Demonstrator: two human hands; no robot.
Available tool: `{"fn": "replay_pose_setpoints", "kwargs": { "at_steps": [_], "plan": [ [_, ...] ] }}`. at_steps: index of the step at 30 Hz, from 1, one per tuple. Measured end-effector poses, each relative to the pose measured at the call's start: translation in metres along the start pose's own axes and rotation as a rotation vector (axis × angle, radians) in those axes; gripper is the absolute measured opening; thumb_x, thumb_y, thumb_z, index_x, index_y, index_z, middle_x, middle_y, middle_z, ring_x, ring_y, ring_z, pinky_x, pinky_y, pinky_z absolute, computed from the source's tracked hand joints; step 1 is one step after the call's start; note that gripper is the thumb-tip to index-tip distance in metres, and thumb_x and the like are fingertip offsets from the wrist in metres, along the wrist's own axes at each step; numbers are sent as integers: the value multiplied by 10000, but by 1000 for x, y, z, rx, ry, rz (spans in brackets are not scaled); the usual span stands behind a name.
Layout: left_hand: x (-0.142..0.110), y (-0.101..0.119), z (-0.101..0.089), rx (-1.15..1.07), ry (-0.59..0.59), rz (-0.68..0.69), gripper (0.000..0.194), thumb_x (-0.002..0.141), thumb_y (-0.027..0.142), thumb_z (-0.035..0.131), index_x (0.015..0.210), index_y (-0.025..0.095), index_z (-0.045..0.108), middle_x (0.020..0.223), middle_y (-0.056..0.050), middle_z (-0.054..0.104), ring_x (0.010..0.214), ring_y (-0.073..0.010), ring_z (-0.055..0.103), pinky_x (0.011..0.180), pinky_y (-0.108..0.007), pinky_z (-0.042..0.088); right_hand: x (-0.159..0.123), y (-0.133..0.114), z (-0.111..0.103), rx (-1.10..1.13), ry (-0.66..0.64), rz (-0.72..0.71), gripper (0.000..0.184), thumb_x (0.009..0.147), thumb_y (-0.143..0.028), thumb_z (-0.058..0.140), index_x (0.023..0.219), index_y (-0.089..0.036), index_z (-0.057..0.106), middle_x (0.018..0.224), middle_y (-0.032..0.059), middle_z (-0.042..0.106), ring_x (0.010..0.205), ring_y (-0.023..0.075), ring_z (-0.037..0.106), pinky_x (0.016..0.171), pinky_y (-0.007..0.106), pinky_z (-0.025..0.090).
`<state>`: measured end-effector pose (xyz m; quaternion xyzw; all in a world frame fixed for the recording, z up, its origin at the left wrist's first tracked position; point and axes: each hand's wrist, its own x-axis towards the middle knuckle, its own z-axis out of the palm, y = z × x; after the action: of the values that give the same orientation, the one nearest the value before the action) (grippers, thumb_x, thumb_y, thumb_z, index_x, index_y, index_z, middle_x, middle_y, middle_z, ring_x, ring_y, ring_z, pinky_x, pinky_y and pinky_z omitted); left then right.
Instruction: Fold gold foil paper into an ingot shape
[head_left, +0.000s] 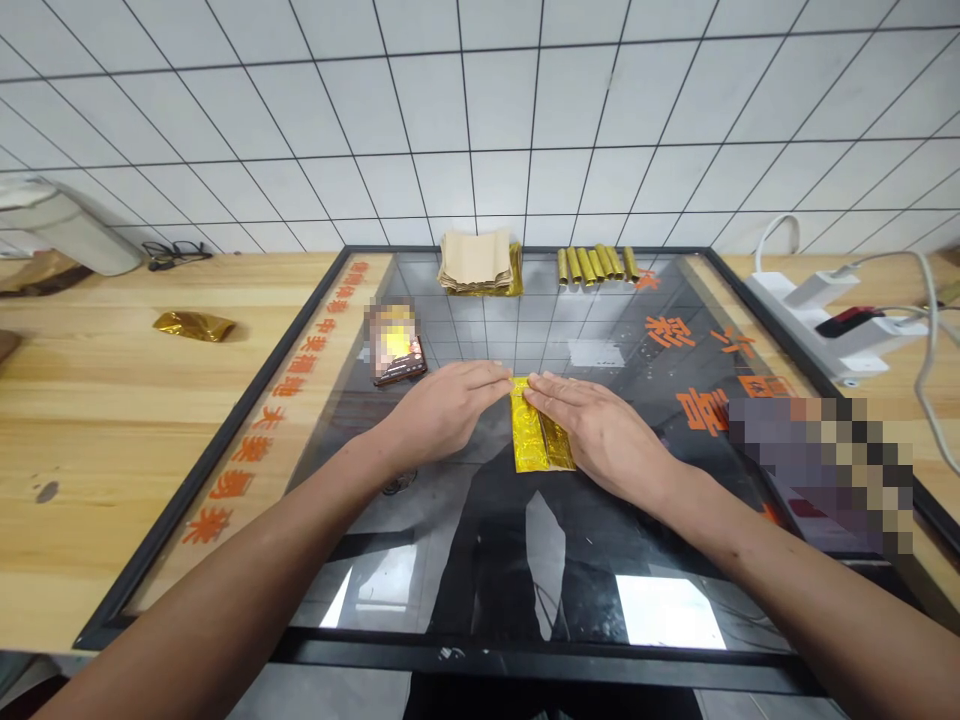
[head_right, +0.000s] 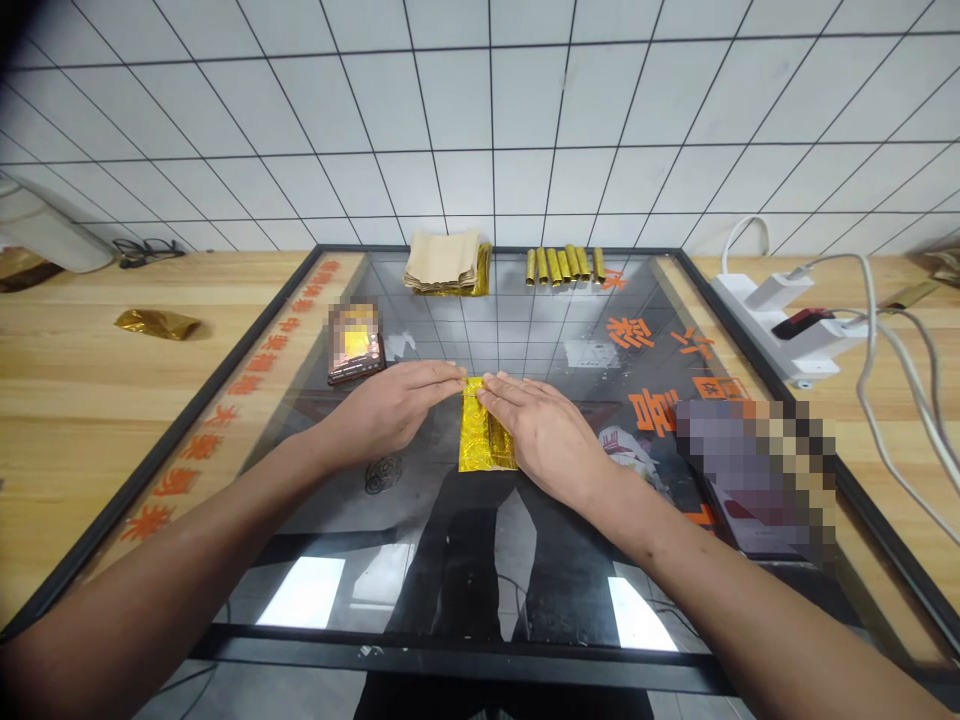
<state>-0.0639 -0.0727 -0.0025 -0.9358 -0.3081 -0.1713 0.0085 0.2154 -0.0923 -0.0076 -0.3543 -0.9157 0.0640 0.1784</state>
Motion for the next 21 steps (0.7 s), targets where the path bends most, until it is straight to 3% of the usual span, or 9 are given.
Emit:
{"fn": "replay_pose_setpoints", "kwargs": {
  "at_steps": [5, 12, 21],
  "plan": [
    [-3, -3, 7, 1, -43, 48, 461, 1031, 80, 486, 1434, 175, 687, 1531, -148, 665, 1419, -299, 641, 1168, -525, 564, 0, -1, 0, -22, -11, -2, 563, 995, -19, 482, 1517, -137, 657, 1606, 166, 581, 1488, 279, 575, 1260, 495, 472],
    [-3, -6, 6, -1, -59, 47, 487, 990, 55, 511, 1414, 186, 710, 1535, -144, 665, 1428, -290, 641, 1181, -512, 556, -1, 1, 1, -9, -7, -6, 584, 993, -36, 488, 1538, -182, 638, 1615, 147, 573, 1499, 273, 563, 1241, 534, 488],
    [0, 3, 4, 39, -37, 64, 464, 990, 34, 494, 1378, 167, 713, 1507, -158, 670, 1449, -297, 606, 1190, -511, 545, -1, 0, -1, -22, -19, -9, 565, 996, -26, 449, 1520, -102, 648, 1618, 179, 559, 1497, 292, 566, 1268, 498, 465]
  ]
}}
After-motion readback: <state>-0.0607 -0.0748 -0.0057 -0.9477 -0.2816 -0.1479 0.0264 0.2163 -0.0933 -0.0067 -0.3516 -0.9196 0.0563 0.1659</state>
